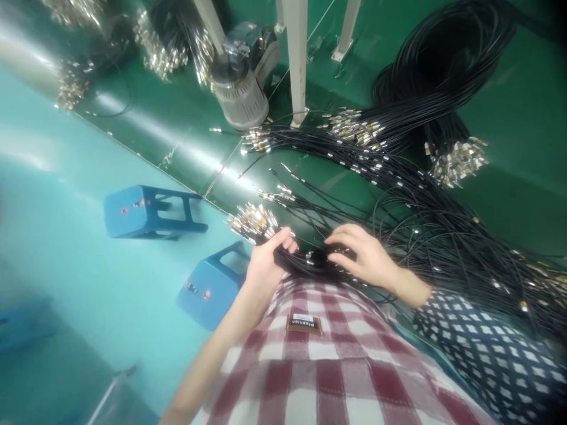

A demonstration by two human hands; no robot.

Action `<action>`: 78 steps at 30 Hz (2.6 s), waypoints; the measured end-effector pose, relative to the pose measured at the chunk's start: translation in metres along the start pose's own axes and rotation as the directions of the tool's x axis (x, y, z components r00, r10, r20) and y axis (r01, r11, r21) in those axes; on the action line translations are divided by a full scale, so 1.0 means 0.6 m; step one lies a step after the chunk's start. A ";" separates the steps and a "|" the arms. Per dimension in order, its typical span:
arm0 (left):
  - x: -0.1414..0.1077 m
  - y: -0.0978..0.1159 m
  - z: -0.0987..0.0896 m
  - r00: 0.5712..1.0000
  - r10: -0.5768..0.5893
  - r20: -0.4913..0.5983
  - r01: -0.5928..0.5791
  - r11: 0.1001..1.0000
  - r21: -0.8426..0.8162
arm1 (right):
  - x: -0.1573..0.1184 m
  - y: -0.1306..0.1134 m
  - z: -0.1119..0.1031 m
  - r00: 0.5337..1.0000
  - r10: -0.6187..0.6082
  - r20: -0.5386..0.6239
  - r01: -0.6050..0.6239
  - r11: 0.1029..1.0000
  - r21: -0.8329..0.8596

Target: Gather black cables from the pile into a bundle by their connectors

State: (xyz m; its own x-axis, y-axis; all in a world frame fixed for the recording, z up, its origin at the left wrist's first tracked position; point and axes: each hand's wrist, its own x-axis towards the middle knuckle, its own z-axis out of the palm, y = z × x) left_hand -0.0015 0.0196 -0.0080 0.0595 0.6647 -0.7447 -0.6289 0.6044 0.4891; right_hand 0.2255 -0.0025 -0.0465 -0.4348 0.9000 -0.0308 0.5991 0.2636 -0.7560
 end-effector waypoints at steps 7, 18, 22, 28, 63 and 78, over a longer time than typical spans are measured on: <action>-0.007 0.003 -0.006 0.998 0.007 0.059 -0.009 1.000 0.024 | 0.084 -0.079 0.030 0.987 0.080 -0.141 -0.044 0.969 0.242; 0.012 0.006 -0.034 0.996 -0.090 -0.004 0.090 0.994 0.058 | 0.186 0.037 0.054 0.878 0.478 0.023 -0.476 0.877 -0.064; 0.011 0.004 -0.036 0.991 -0.115 0.070 0.111 0.992 0.055 | 0.199 0.077 0.078 0.870 0.493 -0.027 -0.493 0.864 -0.101; 0.015 0.000 -0.032 0.989 -0.092 0.113 0.087 0.995 0.047 | 0.173 0.075 0.059 0.873 0.477 -0.099 -0.474 0.879 0.050; 0.003 -0.004 -0.001 1.000 0.014 0.002 -0.014 1.000 0.016 | 0.027 -0.033 -0.012 0.987 -0.157 0.030 0.159 0.945 -0.286; -0.001 0.000 -0.015 0.998 -0.024 0.062 0.023 0.999 0.022 | 0.094 -0.076 0.025 0.987 0.012 0.157 -0.027 0.995 0.096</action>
State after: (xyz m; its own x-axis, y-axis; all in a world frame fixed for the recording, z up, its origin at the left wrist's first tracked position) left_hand -0.0085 0.0151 -0.0116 0.1226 0.6759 -0.7267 -0.6101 0.6288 0.4820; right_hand 0.1635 0.0311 -0.0238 -0.5283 0.8371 -0.1421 0.5433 0.2047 -0.8142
